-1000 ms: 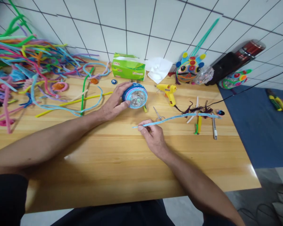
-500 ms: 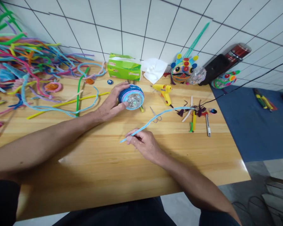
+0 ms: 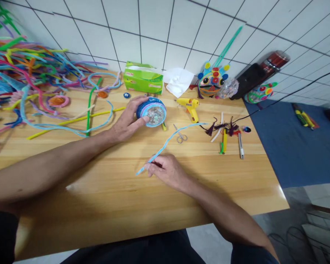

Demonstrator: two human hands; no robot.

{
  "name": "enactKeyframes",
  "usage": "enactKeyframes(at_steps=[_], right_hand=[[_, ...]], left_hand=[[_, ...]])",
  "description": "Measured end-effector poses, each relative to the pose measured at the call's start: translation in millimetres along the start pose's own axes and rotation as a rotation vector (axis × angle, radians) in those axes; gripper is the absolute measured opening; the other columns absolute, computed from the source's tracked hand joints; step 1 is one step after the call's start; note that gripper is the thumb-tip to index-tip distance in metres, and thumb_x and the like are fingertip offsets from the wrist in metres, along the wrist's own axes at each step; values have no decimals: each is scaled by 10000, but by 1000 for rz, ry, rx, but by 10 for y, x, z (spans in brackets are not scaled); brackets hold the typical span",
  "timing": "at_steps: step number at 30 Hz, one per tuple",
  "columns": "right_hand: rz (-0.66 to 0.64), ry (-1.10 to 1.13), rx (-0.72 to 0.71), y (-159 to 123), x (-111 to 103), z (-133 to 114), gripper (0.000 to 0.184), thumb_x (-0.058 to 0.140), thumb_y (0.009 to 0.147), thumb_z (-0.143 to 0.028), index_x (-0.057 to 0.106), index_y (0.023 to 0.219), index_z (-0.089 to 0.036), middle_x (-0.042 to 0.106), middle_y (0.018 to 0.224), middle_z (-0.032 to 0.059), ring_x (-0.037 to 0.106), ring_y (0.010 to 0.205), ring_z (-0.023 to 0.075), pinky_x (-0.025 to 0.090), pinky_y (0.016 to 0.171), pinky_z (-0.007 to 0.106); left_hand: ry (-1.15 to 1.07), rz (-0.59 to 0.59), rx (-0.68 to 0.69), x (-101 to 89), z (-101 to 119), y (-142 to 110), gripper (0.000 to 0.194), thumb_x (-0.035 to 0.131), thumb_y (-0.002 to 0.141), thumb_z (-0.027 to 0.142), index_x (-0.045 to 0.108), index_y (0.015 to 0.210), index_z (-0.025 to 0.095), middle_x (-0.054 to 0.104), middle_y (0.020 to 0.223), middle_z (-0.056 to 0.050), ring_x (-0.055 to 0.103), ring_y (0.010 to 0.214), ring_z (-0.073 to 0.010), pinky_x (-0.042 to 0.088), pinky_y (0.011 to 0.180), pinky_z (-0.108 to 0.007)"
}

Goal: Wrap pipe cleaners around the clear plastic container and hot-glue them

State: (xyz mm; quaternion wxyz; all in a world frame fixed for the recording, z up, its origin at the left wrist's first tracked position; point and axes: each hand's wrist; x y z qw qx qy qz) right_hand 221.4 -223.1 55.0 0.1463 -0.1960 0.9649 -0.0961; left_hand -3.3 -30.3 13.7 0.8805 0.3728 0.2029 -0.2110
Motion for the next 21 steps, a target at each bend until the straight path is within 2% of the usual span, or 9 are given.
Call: enactKeyframes(at_steps=[2,4,8,12,17,19,21], right_hand=[[-10,12,-14,-15,20,18,345,773,1060,-484,840,843,-224,780,723,5,599,606,118,429,579,263],[33,50,-62,-24,40,39,323,793,1070,-500,850,900,-232,812,776,14,657,647,134,476,600,268],[291,162,-177,-8,-15,12,341,878,1065,-583,870,963,-258,842,853,15,677,670,132,534,618,264],[526,300,-267,93,-240,-184,307,932,1033,-589,909,1048,-283,854,870,4,679,640,120,528,570,244],[717,234,-437,433,-584,-455,136,901,946,-354,862,853,-263,799,773,-12,667,623,135,512,567,272],[778,157,-510,627,-683,-508,96,861,916,-327,851,843,-267,766,761,-21,667,656,144,533,620,292],[798,50,-569,822,-742,-529,130,859,922,-365,830,840,-268,737,782,-23,670,725,152,564,697,313]], left_hand=[[5,-2,-2,-1,1,0,791,580,1211,759,502,1788,223,578,1826,-225,539,1754,-379,441,1511,-605],[17,-12,5,2,-6,-1,800,562,1213,759,487,1801,221,571,1829,-228,523,1761,-384,429,1515,-620],[57,-39,-8,21,-4,-9,838,540,1204,750,457,1844,216,526,1847,-231,478,1772,-412,382,1527,-680],[46,-33,-1,71,5,-21,798,549,1197,698,480,1831,219,519,1822,-226,486,1761,-415,389,1524,-674],[10,1,56,131,-36,-22,784,509,1216,716,458,1815,212,519,1821,-237,476,1776,-393,413,1517,-651],[-7,-5,48,134,-36,-18,806,493,1219,749,453,1816,210,515,1826,-242,469,1781,-394,412,1517,-659],[-25,-19,26,127,-16,-15,829,478,1221,774,450,1822,203,497,1842,-251,458,1790,-396,402,1523,-666]])
Point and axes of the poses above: each hand's wrist, its own y-axis towards the middle knuckle, its own x-axis out of the palm, z = x × y
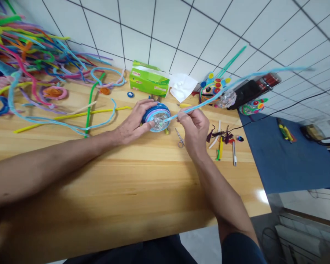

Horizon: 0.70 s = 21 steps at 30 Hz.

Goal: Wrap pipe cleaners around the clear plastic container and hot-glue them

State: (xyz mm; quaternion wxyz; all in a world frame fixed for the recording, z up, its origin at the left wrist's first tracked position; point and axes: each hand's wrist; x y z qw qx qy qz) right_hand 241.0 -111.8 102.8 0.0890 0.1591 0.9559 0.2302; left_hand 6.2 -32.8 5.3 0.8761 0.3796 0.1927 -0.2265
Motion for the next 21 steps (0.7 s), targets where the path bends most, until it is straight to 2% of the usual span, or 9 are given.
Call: enactKeyframes(at_steps=[3,7,13,21], right_hand=[[-65,-49,-100,135,144,134,179,858,945,-410,792,854,-271,721,840,-24,670,804,164,587,769,335],[-101,-14,-143,154,250,252,159,835,973,-384,770,881,-271,707,850,-34,644,810,159,580,797,333],[-68,26,-120,106,243,352,151,834,966,-373,768,878,-269,723,854,-34,653,809,159,572,776,320],[-40,-21,-38,117,242,454,232,842,987,-470,750,909,-272,718,858,-49,666,804,149,575,768,304]], left_hand=[[-23,-16,-28,-9,48,5,836,450,1231,778,443,1835,199,462,1875,-257,421,1818,-402,368,1538,-684],[-41,-21,-24,-5,85,9,837,433,1236,770,434,1844,196,436,1894,-266,387,1838,-417,351,1538,-713],[-24,-20,-38,0,88,9,817,460,1230,740,441,1845,202,444,1891,-257,405,1827,-413,357,1535,-703],[-26,-29,-57,-26,101,22,801,519,1212,705,468,1842,213,463,1892,-231,418,1819,-412,348,1544,-684]])
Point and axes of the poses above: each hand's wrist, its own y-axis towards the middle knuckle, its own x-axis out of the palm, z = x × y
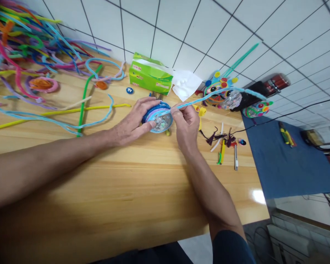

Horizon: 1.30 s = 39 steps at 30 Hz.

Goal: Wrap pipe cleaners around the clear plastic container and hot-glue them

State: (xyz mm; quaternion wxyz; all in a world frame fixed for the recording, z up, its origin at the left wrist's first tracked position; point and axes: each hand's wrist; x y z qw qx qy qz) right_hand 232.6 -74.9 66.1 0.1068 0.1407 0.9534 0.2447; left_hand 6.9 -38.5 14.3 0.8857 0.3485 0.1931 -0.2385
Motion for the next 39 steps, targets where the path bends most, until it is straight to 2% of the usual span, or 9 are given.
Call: enactKeyframes(at_steps=[5,10,15,18,22,27,33,39], right_hand=[[1,17,61,-22,26,-58,182,841,971,-440,770,921,-280,729,879,-34,696,857,167,606,814,316],[-10,14,139,-32,65,-65,210,855,919,-490,770,923,-298,750,930,-13,699,909,194,626,858,342],[-65,74,209,-21,71,-16,283,927,807,-495,789,944,-290,803,1102,11,723,1011,209,638,891,350],[-42,104,256,-22,72,-9,296,956,791,-507,791,898,-286,819,1165,21,731,1036,213,646,892,343],[-2,141,233,-28,79,-16,281,968,784,-494,806,889,-290,821,1169,25,727,1026,203,643,889,324],[-40,80,199,-64,88,-24,274,918,850,-523,788,927,-294,820,1191,29,727,1019,207,657,894,348],[-55,89,188,-85,80,-15,290,941,837,-511,778,937,-294,819,1215,28,739,1011,203,661,886,346],[-74,71,195,-63,67,-36,208,925,814,-437,812,907,-289,838,1218,38,765,1061,221,675,914,363]], left_hand=[[-3,7,4,10,-16,-1,791,523,1211,696,473,1839,217,467,1890,-233,425,1814,-409,356,1542,-683],[-3,15,18,17,-43,-2,782,531,1206,704,471,1839,248,479,1882,-219,424,1816,-405,361,1540,-697],[-12,12,19,3,-5,3,754,553,1203,644,472,1834,239,498,1876,-220,422,1814,-415,361,1537,-703],[-14,10,17,1,6,8,747,570,1195,615,472,1834,240,503,1877,-213,416,1816,-420,358,1537,-704],[-5,9,23,7,-11,9,761,567,1201,622,470,1836,214,488,1879,-230,419,1815,-418,357,1538,-693],[-3,9,32,8,-27,4,761,544,1213,654,465,1840,228,490,1878,-222,417,1820,-406,360,1540,-684],[-8,12,57,13,-18,18,742,533,1216,634,462,1831,224,518,1864,-222,426,1821,-400,377,1534,-675],[-13,20,55,25,-30,12,748,556,1209,618,456,1835,222,508,1872,-229,426,1813,-418,366,1529,-708]])
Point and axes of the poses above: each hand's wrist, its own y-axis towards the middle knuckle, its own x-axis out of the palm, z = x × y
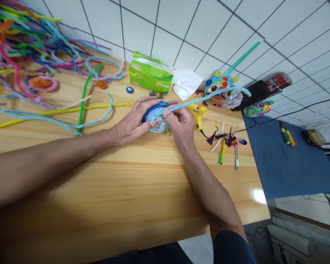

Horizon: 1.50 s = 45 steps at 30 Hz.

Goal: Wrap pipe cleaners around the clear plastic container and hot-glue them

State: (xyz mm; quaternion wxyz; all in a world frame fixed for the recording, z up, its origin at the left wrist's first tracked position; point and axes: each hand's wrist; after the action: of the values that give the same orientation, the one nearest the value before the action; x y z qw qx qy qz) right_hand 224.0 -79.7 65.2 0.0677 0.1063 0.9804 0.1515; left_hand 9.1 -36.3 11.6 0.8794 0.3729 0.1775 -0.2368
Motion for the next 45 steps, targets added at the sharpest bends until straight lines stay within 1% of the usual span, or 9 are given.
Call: enactKeyframes(at_steps=[5,9,14,20,25,29,35,39,45], right_hand=[[4,41,6,-2,10,-12,167,928,817,-397,821,881,-287,843,1183,36,779,1058,219,681,921,365],[5,36,18,-5,18,-1,218,937,827,-442,797,899,-291,841,1175,36,785,1081,229,682,931,369],[6,-4,0,-12,16,12,208,902,845,-462,793,892,-291,809,1047,30,765,1046,231,657,889,354],[-15,-40,-28,-11,-4,25,202,895,879,-463,790,896,-292,781,1006,27,767,1105,244,650,967,382],[-17,-30,-25,-13,-10,34,187,908,877,-442,796,889,-293,798,1026,26,768,1118,242,649,981,378],[-19,-46,-20,-17,-13,37,198,910,885,-452,795,906,-292,831,1111,32,768,1086,230,655,976,378],[-37,-34,-49,-2,-31,74,167,912,902,-430,817,911,-293,840,1103,31,784,1127,240,663,991,387],[-55,-53,-79,18,-76,156,224,948,904,-486,834,950,-299,864,1232,30,801,1166,249,669,1037,414],[-71,-55,-93,14,-98,187,198,945,930,-468,858,991,-301,866,1254,30,802,1149,245,679,1004,414]], left_hand=[[9,1,-3,-10,-8,-9,764,542,1218,651,460,1836,209,498,1864,-242,425,1811,-413,369,1531,-699],[3,-2,-12,-18,3,-8,751,545,1222,646,463,1838,223,499,1872,-233,424,1815,-413,362,1533,-703],[-18,8,-3,-9,-10,-12,741,543,1222,653,473,1836,245,507,1870,-217,424,1817,-411,364,1535,-693],[-12,6,10,-4,-15,-8,740,541,1227,635,463,1838,224,504,1871,-229,425,1818,-412,364,1537,-689],[-2,0,0,-5,-10,1,748,524,1222,657,459,1836,235,508,1872,-222,424,1818,-412,365,1533,-702],[-6,-1,1,-2,-27,0,769,506,1223,704,468,1834,239,513,1864,-216,425,1816,-403,363,1538,-687],[7,12,11,0,-45,-17,761,536,1228,647,468,1844,204,483,1870,-243,425,1817,-399,373,1537,-670],[15,7,-2,-7,-30,-21,743,545,1228,638,468,1848,234,486,1878,-220,422,1821,-383,365,1544,-656],[16,10,3,-7,-35,-25,747,550,1227,636,476,1847,228,486,1871,-231,429,1813,-398,373,1536,-671]])
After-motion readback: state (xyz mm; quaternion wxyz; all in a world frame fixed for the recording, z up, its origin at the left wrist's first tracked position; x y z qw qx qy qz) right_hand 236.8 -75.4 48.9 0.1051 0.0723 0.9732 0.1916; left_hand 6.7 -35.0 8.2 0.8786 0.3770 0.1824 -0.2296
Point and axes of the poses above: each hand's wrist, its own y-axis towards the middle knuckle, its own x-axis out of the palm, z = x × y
